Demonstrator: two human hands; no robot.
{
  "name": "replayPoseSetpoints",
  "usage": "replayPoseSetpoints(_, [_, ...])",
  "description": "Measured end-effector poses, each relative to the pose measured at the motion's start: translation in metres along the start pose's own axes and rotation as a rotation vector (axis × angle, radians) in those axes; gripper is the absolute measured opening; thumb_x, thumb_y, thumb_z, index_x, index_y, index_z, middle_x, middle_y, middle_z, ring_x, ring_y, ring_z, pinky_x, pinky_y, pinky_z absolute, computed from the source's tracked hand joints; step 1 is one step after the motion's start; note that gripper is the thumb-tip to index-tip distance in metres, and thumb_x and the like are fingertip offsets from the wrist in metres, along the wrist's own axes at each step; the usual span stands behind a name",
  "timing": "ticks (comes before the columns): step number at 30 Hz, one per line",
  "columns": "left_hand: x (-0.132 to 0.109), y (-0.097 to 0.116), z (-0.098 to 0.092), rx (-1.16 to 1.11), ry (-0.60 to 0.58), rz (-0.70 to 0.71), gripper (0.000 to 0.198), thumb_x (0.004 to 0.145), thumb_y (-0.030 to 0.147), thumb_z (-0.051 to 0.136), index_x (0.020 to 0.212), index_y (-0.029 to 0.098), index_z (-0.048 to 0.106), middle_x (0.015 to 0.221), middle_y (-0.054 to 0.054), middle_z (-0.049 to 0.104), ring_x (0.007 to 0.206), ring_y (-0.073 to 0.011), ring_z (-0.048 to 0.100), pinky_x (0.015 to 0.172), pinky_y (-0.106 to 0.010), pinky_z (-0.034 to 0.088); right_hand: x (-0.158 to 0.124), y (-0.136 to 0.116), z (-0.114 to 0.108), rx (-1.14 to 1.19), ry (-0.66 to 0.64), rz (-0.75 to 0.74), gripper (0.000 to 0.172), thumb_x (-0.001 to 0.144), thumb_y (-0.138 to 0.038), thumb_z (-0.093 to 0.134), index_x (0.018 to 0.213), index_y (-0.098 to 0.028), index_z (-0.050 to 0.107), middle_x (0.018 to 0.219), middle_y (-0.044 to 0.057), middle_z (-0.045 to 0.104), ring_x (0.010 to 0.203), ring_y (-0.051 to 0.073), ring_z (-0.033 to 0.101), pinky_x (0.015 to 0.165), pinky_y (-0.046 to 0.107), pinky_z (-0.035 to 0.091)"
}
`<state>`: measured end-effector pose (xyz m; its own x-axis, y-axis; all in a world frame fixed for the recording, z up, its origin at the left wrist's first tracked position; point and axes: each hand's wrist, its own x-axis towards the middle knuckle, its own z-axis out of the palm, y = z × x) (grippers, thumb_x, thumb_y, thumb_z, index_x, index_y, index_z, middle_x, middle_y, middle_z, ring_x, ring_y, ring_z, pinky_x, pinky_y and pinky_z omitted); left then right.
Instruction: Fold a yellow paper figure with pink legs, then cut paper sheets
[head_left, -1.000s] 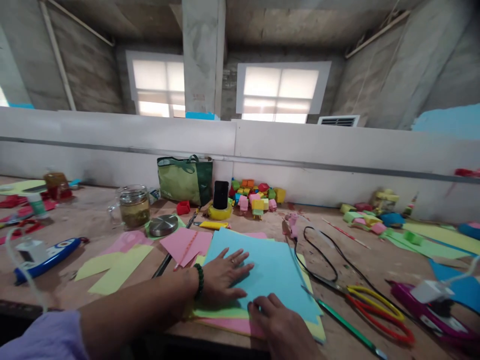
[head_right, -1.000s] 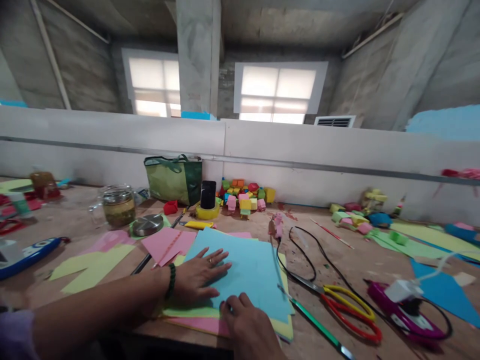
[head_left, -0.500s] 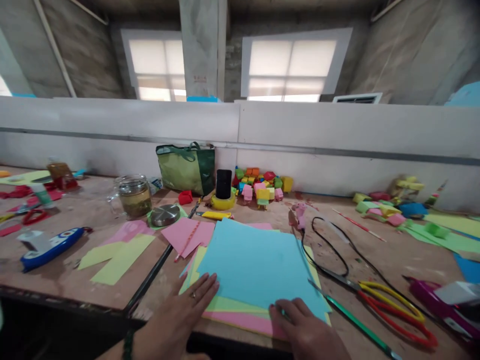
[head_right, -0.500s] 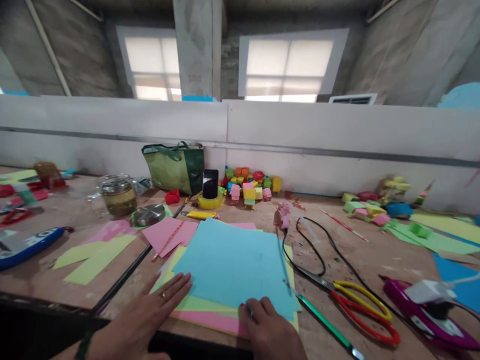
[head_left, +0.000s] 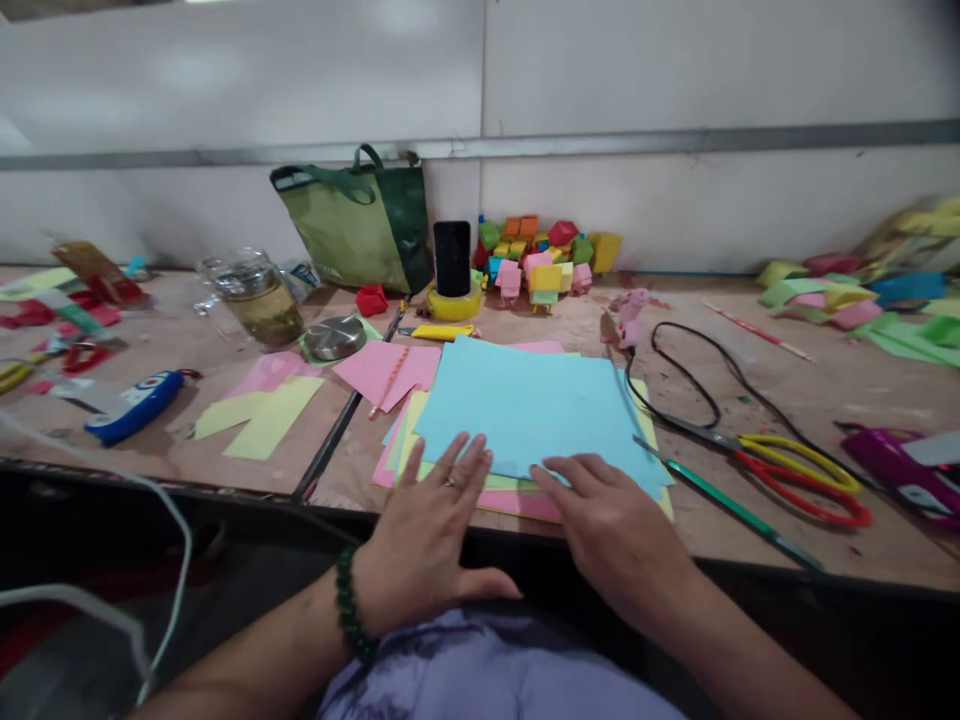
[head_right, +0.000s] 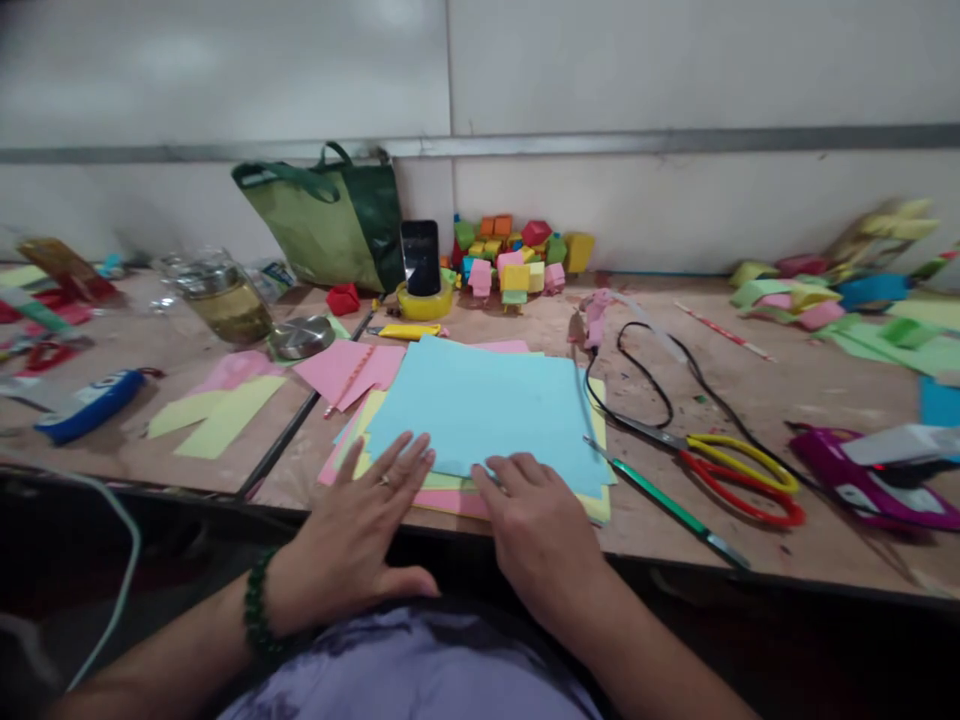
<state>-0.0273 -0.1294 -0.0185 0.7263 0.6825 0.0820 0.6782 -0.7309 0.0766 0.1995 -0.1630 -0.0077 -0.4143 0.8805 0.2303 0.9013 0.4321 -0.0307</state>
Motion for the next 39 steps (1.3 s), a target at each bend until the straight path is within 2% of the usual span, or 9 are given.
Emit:
replayPoseSetpoints(4, [0.009, 0.009, 0.003, -0.098, -0.055, 0.019, 0.102, 0.074, 0.084, 0.021, 0.147, 0.012, 0.027, 0.151, -0.014, 0.029, 0.14, -0.0289, 0.027, 0.115, -0.052, 0.003, 0.014, -0.007, 0.008, 0.14, -0.085, -0.041, 0.034, 0.082, 0.0, 0.044, 0.103, -0.015, 0.067, 0.101, 0.01, 0.066, 0.092, 0.02, 0.055, 0.082, 0.033, 0.051])
replayPoseSetpoints(12, [-0.033, -0.027, -0.004, 0.01, 0.018, -0.195, 0.088, 0.079, 0.076, 0.034, 0.141, 0.014, 0.04, 0.144, -0.016, 0.043, 0.132, -0.0317, 0.04, 0.113, -0.055, 0.01, -0.048, 0.028, 0.005, 0.111, 0.112, 0.098, 0.043, 0.08, 0.003, 0.038, 0.108, -0.016, 0.064, 0.104, 0.008, 0.066, 0.098, 0.021, 0.057, 0.082, 0.034, 0.054])
replayPoseSetpoints(16, [-0.027, -0.023, -0.005, 0.095, 0.098, -0.262, 0.083, 0.077, 0.077, 0.037, 0.132, 0.017, 0.054, 0.139, -0.017, 0.049, 0.132, -0.0377, 0.037, 0.11, -0.061, 0.011, -0.043, 0.027, 0.001, 0.087, 0.164, 0.108, 0.036, 0.083, -0.002, 0.039, 0.096, -0.018, 0.068, 0.092, 0.008, 0.068, 0.084, 0.022, 0.059, 0.074, 0.037, 0.055])
replayPoseSetpoints(19, [-0.004, -0.007, -0.003, 0.08, 0.139, -0.168, 0.084, 0.08, 0.075, 0.035, 0.138, 0.017, 0.046, 0.146, -0.017, 0.039, 0.136, -0.0368, 0.031, 0.111, -0.061, 0.007, -0.019, 0.015, 0.003, 0.077, 0.212, 0.068, 0.035, 0.084, -0.004, 0.04, 0.099, -0.017, 0.069, 0.095, 0.009, 0.069, 0.085, 0.022, 0.059, 0.073, 0.038, 0.055])
replayPoseSetpoints(22, [0.011, 0.002, 0.004, -0.019, 0.058, 0.0, 0.081, 0.083, 0.072, 0.032, 0.145, 0.019, 0.034, 0.149, -0.011, 0.036, 0.135, -0.0304, 0.036, 0.114, -0.054, 0.011, -0.004, 0.007, 0.014, 0.144, 0.182, -0.021, 0.037, 0.084, -0.003, 0.042, 0.108, -0.015, 0.067, 0.11, 0.01, 0.067, 0.098, 0.022, 0.059, 0.083, 0.038, 0.054])
replayPoseSetpoints(28, [-0.016, -0.029, 0.013, 0.029, 0.147, -0.02, 0.066, 0.089, 0.059, 0.041, 0.142, 0.019, 0.037, 0.141, -0.009, 0.048, 0.129, -0.0231, 0.046, 0.116, -0.045, 0.007, -0.034, 0.026, 0.022, 0.173, 0.178, 0.063, 0.039, 0.085, -0.003, 0.04, 0.109, -0.021, 0.066, 0.109, 0.007, 0.067, 0.1, 0.019, 0.061, 0.078, 0.029, 0.056])
replayPoseSetpoints(33, [-0.018, -0.042, -0.001, 0.01, 0.235, -0.177, 0.031, 0.093, 0.042, 0.044, 0.106, 0.028, 0.068, 0.117, -0.001, 0.068, 0.117, -0.0226, 0.056, 0.115, -0.049, 0.012, -0.03, 0.04, 0.007, 0.213, 0.104, 0.073, 0.036, 0.082, -0.004, 0.043, 0.098, -0.024, 0.068, 0.1, 0.005, 0.068, 0.09, 0.018, 0.064, 0.073, 0.028, 0.056])
replayPoseSetpoints(35, [-0.004, -0.037, -0.007, -0.038, 0.26, -0.214, 0.034, 0.094, 0.04, 0.042, 0.088, 0.025, 0.072, 0.112, -0.002, 0.069, 0.115, -0.0238, 0.057, 0.113, -0.052, 0.017, -0.017, 0.038, 0.004, 0.234, 0.037, 0.122, 0.031, 0.081, -0.005, 0.045, 0.091, -0.024, 0.068, 0.093, 0.005, 0.068, 0.084, 0.018, 0.063, 0.07, 0.03, 0.056])
replayPoseSetpoints(39, [0.022, -0.024, -0.005, -0.114, 0.116, -0.039, 0.048, 0.091, 0.052, 0.042, 0.131, 0.028, 0.053, 0.145, -0.011, 0.043, 0.133, -0.0319, 0.038, 0.107, -0.058, 0.027, -0.002, 0.025, 0.006, 0.23, 0.01, 0.177, 0.03, 0.082, -0.004, 0.046, 0.094, -0.02, 0.068, 0.09, 0.007, 0.066, 0.088, 0.021, 0.06, 0.077, 0.035, 0.053])
